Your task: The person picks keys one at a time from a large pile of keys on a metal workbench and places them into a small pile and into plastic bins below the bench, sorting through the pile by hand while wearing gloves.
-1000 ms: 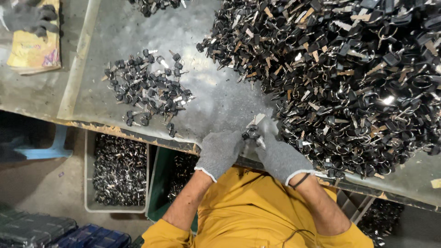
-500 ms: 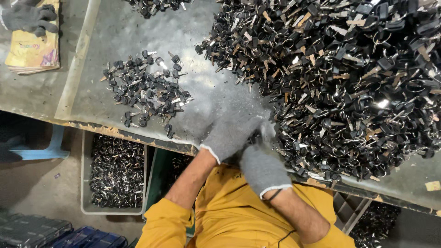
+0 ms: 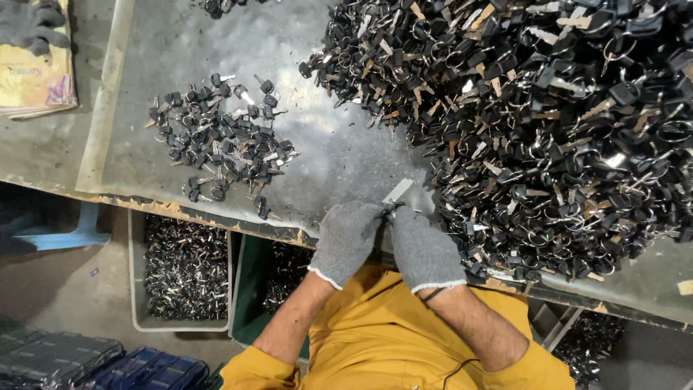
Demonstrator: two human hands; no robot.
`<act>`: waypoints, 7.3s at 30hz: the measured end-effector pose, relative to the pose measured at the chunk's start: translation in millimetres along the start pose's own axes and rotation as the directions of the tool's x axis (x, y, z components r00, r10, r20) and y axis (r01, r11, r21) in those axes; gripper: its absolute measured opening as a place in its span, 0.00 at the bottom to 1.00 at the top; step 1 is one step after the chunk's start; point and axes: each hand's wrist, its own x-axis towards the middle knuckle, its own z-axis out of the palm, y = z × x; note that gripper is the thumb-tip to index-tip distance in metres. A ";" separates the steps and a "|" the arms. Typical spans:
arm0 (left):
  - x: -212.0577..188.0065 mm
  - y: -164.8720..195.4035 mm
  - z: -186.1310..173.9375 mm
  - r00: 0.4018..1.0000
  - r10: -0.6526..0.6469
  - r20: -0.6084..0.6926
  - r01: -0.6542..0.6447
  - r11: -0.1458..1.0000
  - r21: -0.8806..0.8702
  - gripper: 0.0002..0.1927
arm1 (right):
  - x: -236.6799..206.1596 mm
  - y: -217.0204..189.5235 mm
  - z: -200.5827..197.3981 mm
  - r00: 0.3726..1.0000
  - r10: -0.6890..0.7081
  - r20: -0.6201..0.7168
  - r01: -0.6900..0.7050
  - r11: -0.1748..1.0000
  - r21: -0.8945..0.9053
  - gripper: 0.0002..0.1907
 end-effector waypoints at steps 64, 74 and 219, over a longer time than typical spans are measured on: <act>151.3 -95.7 -155.5 0.655 -0.400 -0.641 0.731 0.551 0.404 0.55 | -13.2 3.3 11.8 0.997 -0.039 -0.070 0.050 0.985 0.166 0.15; 39.7 -64.0 -119.7 0.332 -0.833 -0.443 0.939 0.247 0.238 0.58 | -18.6 9.6 14.9 0.975 -0.131 -0.177 0.158 0.976 0.148 0.12; -14.0 39.7 24.8 0.983 -0.129 0.129 0.126 0.992 0.029 0.24 | -69.5 45.2 16.0 0.940 0.229 -0.253 -0.069 0.853 0.517 0.19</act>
